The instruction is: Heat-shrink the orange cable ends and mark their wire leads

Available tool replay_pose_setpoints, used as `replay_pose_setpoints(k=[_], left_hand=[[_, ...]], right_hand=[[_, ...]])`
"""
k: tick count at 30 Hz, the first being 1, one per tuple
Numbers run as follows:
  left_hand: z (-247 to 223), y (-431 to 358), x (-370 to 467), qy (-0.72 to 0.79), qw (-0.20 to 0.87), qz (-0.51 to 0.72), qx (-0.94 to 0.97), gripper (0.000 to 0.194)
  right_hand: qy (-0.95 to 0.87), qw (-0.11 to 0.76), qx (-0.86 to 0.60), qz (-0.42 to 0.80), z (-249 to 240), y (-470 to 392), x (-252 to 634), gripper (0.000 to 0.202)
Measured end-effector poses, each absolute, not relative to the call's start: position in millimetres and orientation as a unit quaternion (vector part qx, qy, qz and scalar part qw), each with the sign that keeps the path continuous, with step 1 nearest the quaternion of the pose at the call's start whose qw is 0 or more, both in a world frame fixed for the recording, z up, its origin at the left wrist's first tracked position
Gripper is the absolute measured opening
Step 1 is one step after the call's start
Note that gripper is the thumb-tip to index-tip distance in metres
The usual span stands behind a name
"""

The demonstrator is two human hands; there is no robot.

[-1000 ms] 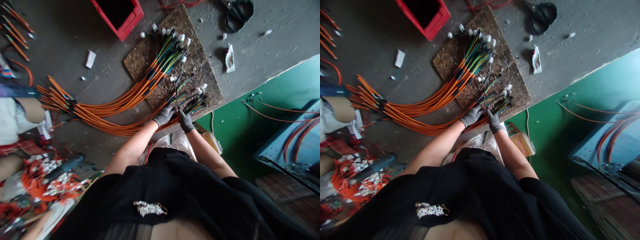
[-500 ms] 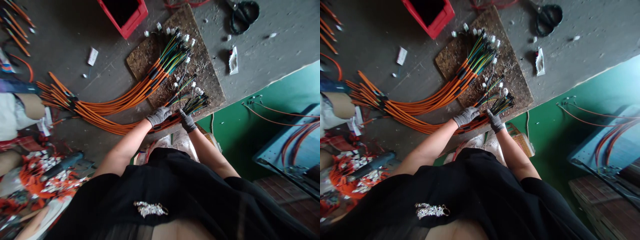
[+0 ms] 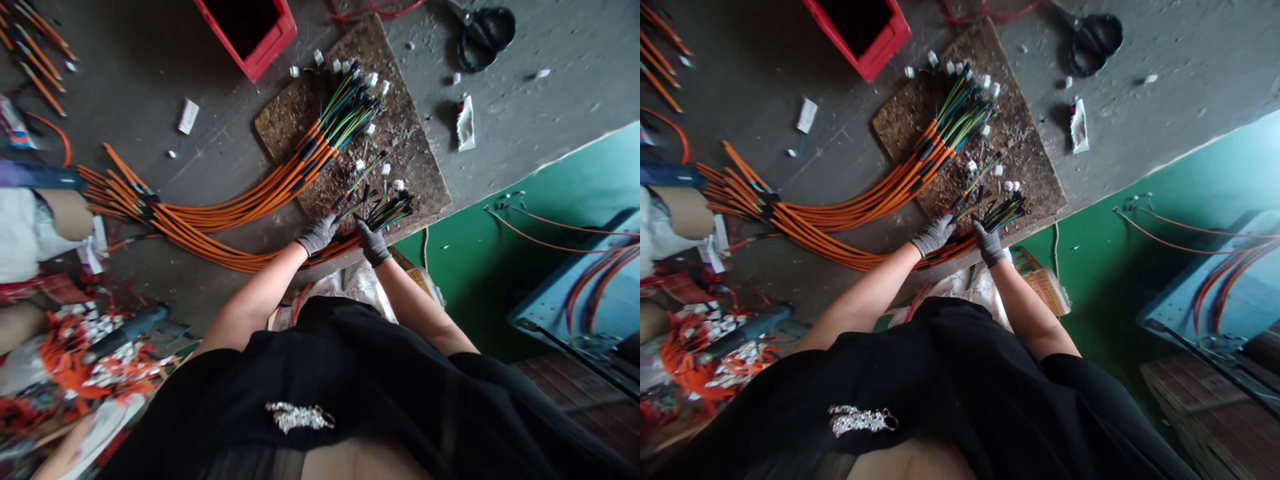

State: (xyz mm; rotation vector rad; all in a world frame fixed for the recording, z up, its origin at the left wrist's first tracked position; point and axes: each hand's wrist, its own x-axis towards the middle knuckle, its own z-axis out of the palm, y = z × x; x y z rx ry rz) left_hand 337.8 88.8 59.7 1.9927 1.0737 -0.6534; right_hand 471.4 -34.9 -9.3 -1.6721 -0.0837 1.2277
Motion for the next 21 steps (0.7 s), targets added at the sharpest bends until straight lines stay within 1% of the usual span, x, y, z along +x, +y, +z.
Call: replay_pose_setpoints(k=[2, 6, 11, 15, 17, 21], left_hand=[[59.3, 83.4, 330.1, 0.406, 0.399, -0.258, 0.781, 0.04], [57.2, 79.5, 311.3, 0.389, 0.426, -0.255, 0.776, 0.041], [57.0, 77.4, 299.6, 0.414, 0.413, -0.267, 0.766, 0.037], [53.6, 78.4, 315.1, 0.411, 0.469, -0.183, 0.76, 0.038], [51.3, 79.9, 319.6, 0.402, 0.486, -0.163, 0.759, 0.036], [51.8, 82.3, 297.7, 0.405, 0.439, -0.217, 0.772, 0.029]], right_hand=[[-0.036, 0.515, -0.688, 0.51, -14.2, -31.4, 471.4, 0.064], [-0.025, 0.518, -0.694, 0.499, -20.5, -30.5, 469.7, 0.062], [-0.009, 0.515, -0.703, 0.489, -20.0, -34.8, 467.6, 0.058], [-0.026, 0.519, -0.7, 0.49, -11.6, -32.8, 468.7, 0.056], [-0.04, 0.521, -0.7, 0.487, -6.6, -30.5, 469.6, 0.055], [-0.049, 0.523, -0.701, 0.482, -2.8, -28.0, 471.2, 0.055]])
